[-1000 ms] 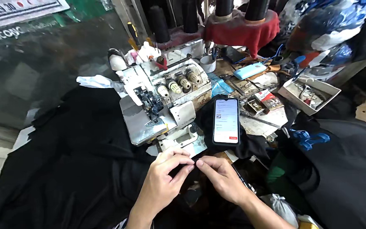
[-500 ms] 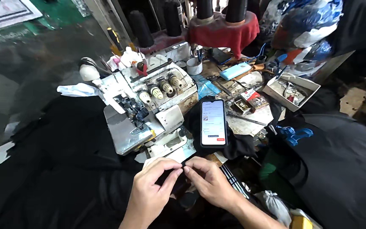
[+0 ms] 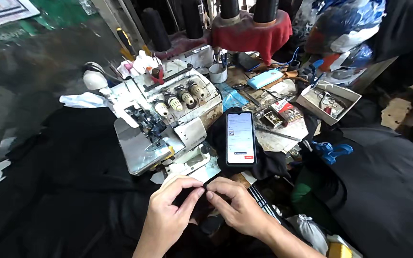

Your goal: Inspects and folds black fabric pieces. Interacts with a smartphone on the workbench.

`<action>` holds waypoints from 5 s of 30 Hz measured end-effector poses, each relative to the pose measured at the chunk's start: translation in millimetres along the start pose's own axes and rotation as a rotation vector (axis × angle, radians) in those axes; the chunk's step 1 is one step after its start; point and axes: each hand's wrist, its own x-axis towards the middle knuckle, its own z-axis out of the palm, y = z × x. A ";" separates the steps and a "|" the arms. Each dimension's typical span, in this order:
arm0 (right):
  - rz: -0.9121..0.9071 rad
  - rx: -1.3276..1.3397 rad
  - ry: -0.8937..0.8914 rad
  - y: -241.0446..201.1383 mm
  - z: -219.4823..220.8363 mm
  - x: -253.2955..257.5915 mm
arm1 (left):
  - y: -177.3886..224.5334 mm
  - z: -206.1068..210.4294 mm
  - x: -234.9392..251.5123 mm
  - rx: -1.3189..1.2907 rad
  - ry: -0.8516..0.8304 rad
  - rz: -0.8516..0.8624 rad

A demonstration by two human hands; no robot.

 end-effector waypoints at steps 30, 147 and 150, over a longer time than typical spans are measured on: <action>0.079 -0.059 -0.014 -13.5 13.3 9.9 | -1.2 -20.7 -10.5 0.052 0.054 -0.077; 0.118 0.253 -0.134 -14.3 38.8 46.7 | -8.1 -73.2 2.7 0.028 0.111 -0.131; 0.115 0.232 -0.145 -19.8 38.7 48.0 | -6.1 -69.7 3.0 0.039 0.099 -0.119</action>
